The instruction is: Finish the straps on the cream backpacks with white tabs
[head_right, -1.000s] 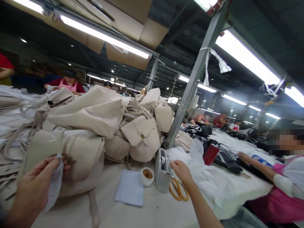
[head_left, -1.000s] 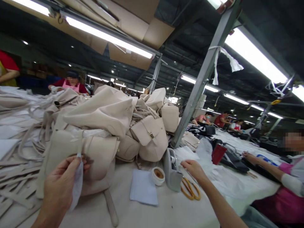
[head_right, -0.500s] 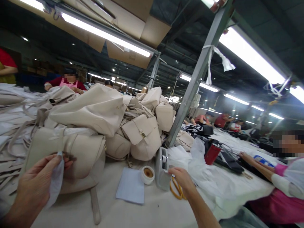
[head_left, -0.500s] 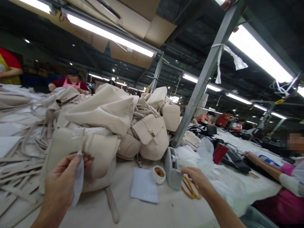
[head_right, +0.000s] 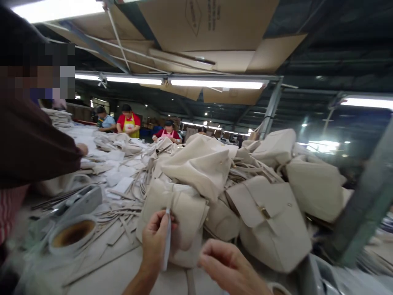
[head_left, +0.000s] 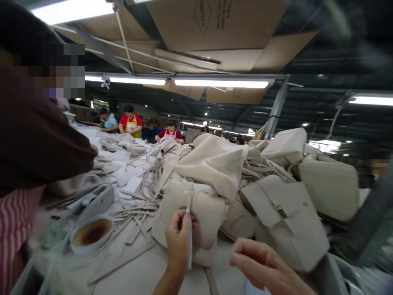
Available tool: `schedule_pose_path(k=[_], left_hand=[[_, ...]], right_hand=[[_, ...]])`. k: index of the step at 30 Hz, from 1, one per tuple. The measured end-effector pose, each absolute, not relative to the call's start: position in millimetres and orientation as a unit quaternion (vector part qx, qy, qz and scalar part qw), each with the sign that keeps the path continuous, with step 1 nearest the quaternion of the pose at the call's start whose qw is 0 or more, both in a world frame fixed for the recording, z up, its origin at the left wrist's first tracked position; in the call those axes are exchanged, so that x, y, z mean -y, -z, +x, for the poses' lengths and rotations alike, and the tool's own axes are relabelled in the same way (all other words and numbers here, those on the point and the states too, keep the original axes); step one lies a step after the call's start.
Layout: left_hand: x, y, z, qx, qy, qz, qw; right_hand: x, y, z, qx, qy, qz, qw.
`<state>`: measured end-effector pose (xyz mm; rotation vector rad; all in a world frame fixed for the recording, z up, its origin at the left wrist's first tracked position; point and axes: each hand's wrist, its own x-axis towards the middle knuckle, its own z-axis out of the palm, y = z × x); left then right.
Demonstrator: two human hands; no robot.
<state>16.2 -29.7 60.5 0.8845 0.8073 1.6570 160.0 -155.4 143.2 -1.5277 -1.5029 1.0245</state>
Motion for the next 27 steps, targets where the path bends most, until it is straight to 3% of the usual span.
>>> schedule_pose_path(k=[5, 10, 16, 23, 27], left_hand=[[40.8, -66.0, 10.5, -0.307, -0.703, 0.394, 0.506], [41.5, -64.3, 9.3, -0.298, -0.693, 0.401, 0.519], [37.3, -48.4, 11.8, -0.281, -0.706, 0.392, 0.519], [47.1, -47.4, -4.5, -0.309, -0.705, 0.486, 0.415], [44.1, -54.9, -7.2, -0.298, -0.677, 0.461, 0.49]], right_hand=[[77.8, -161.1, 96.3, 0.703, -0.358, -0.51, 0.343], [34.2, -140.2, 107.6, 0.722, -0.274, -0.556, 0.306], [23.7, -132.1, 110.3, 0.73, -0.248, -0.582, 0.258], [26.5, -136.8, 105.6, 0.729, -0.24, -0.59, 0.251], [29.3, -140.8, 107.3, 0.725, -0.242, -0.594, 0.252]])
